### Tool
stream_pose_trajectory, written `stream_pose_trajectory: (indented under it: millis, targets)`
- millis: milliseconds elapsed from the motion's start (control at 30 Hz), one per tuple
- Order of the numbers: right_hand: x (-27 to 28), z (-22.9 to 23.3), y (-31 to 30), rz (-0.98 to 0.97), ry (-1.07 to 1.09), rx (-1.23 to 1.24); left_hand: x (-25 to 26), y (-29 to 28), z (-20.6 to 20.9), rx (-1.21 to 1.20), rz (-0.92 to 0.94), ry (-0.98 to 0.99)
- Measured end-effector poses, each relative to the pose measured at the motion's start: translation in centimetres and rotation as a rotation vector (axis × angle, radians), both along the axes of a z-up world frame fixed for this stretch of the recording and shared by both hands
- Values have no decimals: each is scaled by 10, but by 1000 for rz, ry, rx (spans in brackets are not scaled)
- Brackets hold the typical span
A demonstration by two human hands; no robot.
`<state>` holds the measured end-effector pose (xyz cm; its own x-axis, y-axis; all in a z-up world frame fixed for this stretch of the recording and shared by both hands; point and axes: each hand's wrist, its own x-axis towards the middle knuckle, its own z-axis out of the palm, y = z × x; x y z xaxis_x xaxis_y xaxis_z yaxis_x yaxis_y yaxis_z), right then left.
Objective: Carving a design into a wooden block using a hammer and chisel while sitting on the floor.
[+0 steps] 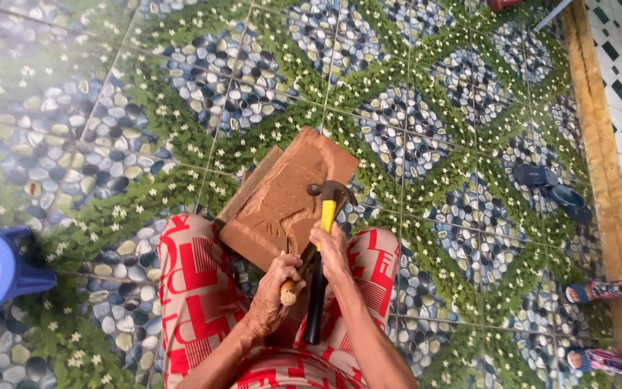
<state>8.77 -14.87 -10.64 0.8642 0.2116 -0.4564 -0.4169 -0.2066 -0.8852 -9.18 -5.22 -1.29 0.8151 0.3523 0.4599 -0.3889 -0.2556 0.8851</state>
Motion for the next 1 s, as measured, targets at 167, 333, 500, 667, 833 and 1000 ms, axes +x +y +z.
stream_pose_trajectory:
  millis: [167,333,500,667,833,1000]
  targets:
    - [29,5,32,15,-53,-80,20,8,-3,-71,118,43]
    - [67,-15,43,-45,-144,-31,44,8,-11,-5,229,-32]
    - [78,44,23,172,-17,161,68,30,-19,10,139,106]
    - [25,160,-24,252,-87,212,91,60,1,98,42,175]
    - [-8,193,-71,281,-208,122,113,65,0,142,-84,253]
    - [-31,199,-94,366,-155,28,114,76,19,239,-149,173]
